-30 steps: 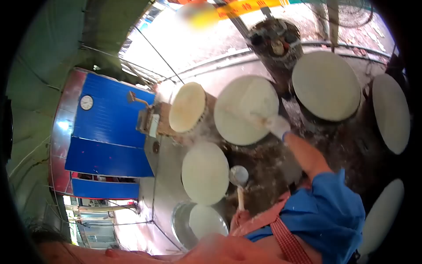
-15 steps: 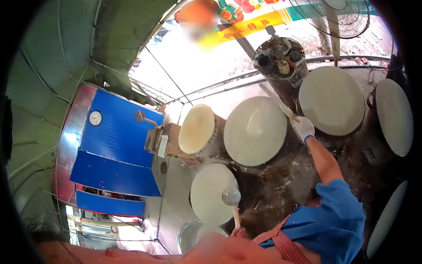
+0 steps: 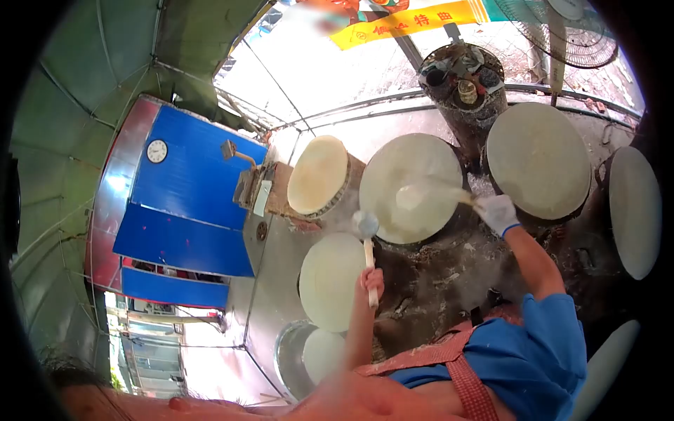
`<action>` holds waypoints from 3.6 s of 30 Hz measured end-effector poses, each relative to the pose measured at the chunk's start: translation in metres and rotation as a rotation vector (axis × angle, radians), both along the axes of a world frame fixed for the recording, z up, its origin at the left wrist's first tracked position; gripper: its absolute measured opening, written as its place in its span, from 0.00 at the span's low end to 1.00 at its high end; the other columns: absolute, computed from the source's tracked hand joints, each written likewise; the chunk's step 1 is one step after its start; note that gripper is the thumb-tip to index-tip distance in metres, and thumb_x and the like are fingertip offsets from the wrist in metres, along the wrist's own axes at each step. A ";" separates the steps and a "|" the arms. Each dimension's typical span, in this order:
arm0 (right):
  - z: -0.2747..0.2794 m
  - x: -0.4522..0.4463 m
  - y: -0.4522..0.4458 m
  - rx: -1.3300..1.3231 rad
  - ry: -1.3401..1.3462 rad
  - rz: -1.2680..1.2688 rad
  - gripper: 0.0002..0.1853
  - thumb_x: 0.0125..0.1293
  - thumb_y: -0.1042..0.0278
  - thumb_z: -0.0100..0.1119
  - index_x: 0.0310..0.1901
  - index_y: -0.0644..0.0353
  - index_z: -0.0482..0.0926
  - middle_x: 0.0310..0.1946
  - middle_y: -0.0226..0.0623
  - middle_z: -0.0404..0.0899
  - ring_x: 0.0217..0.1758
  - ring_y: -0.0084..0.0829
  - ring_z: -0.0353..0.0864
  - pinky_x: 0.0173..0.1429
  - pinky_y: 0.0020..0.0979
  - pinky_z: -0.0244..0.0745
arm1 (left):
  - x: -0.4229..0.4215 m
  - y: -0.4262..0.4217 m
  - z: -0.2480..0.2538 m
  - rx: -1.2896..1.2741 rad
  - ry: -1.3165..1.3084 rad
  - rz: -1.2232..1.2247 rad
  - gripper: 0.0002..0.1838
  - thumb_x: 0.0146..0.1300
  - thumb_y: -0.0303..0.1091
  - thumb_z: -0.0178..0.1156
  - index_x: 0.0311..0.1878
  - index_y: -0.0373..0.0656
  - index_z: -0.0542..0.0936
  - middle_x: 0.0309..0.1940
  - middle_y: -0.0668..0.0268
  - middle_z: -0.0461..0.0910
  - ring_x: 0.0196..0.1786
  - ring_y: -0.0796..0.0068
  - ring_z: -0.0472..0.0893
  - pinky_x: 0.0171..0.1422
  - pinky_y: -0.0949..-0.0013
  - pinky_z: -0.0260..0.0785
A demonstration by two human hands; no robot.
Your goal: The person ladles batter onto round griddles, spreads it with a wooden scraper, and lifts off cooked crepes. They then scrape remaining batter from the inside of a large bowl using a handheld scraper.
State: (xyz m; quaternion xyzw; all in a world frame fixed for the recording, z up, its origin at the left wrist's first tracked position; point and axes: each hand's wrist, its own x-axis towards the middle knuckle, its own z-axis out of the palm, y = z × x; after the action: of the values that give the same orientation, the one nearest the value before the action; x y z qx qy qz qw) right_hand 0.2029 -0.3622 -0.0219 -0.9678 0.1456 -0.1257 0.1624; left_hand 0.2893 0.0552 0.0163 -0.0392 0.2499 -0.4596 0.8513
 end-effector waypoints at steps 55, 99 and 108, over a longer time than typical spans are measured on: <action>0.029 -0.830 0.516 -0.047 0.368 -1.833 0.10 0.49 0.63 0.57 0.33 0.56 0.77 0.30 0.41 0.79 0.35 0.43 0.79 0.39 0.43 0.74 | -0.394 -0.202 0.001 0.182 -0.121 -2.018 0.23 0.73 0.40 0.44 0.66 0.38 0.64 0.21 0.71 0.58 0.17 0.82 0.61 0.19 0.75 0.59; -0.004 -1.193 0.102 0.200 -1.476 -2.409 0.18 0.59 0.60 0.52 0.35 0.72 0.78 0.26 0.49 0.80 0.30 0.43 0.82 0.33 0.40 0.73 | -0.472 -0.205 0.031 0.221 -0.203 -1.375 0.16 0.70 0.41 0.50 0.55 0.43 0.72 0.19 0.74 0.59 0.17 0.85 0.59 0.18 0.79 0.54; -0.013 -1.132 0.138 0.247 -0.677 -2.781 0.20 0.60 0.53 0.53 0.45 0.62 0.78 0.44 0.51 0.80 0.49 0.52 0.78 0.48 0.45 0.73 | -0.452 -0.161 0.030 0.223 -0.276 -1.346 0.17 0.69 0.43 0.50 0.55 0.44 0.72 0.19 0.74 0.59 0.17 0.85 0.60 0.18 0.80 0.54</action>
State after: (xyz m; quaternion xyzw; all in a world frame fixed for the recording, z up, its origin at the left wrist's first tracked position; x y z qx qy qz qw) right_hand -0.9289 -0.2238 -0.0351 0.0531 0.9207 -0.3862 0.0177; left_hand -0.1623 -0.1060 0.0461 0.2709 0.1552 -0.8597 0.4042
